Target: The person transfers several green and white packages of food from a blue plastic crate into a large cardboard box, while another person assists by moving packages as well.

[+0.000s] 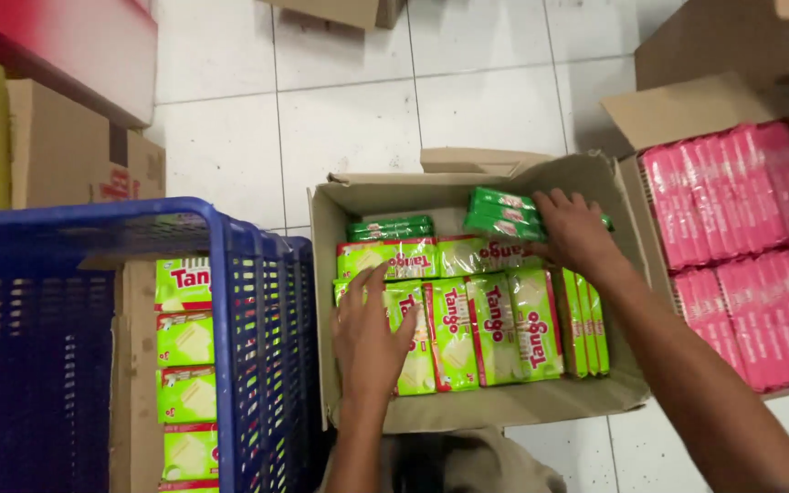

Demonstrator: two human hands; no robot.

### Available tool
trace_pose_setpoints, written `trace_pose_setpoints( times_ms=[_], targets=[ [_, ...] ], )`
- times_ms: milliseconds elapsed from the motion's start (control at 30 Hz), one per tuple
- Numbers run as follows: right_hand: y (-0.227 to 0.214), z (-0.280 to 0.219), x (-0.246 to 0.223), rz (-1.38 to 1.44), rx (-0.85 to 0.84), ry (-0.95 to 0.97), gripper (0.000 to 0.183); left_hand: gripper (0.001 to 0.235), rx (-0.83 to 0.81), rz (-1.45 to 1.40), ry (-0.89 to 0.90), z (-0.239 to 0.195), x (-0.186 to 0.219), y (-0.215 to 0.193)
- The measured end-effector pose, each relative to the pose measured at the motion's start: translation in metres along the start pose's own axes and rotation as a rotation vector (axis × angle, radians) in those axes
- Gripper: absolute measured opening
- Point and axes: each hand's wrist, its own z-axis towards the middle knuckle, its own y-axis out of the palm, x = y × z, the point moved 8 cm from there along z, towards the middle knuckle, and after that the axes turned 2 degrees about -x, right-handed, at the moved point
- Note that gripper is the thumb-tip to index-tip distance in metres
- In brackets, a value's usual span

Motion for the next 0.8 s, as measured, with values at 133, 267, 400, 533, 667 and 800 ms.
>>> trace_pose_setpoints(
  times_ms=[133, 267, 400, 533, 667, 800],
  targets=[
    [0.027, 0.043, -0.046, 0.109, 0.006, -0.019, 0.087, 0.064, 0.150, 0.056, -0.053, -0.012, -0.038, 0.018],
    [0.085, 0.091, -0.099, 0.109, 0.160, -0.093, 0.094, 0.049, 0.230, 0.128, 0.018, -0.007, -0.048, 0.016],
    [0.091, 0.119, -0.162, 0.163, 0.155, -0.167, 0.089, 0.042, 0.318, 0.205, 0.068, -0.003, -0.067, 0.010],
    [0.093, 0.131, -0.219, 0.222, 0.034, -0.208, 0.079, 0.036, 0.367, 0.236, 0.096, 0.000, -0.073, 0.003],
    [0.102, 0.148, -0.243, 0.263, 0.019, -0.260, 0.079, 0.035, 0.382, 0.224, 0.114, -0.001, -0.081, 0.001],
    [0.084, 0.133, -0.237, 0.416, -0.465, -0.150, 0.080, 0.037, 0.326, 0.182, 0.084, 0.001, -0.091, 0.008]
  ],
)
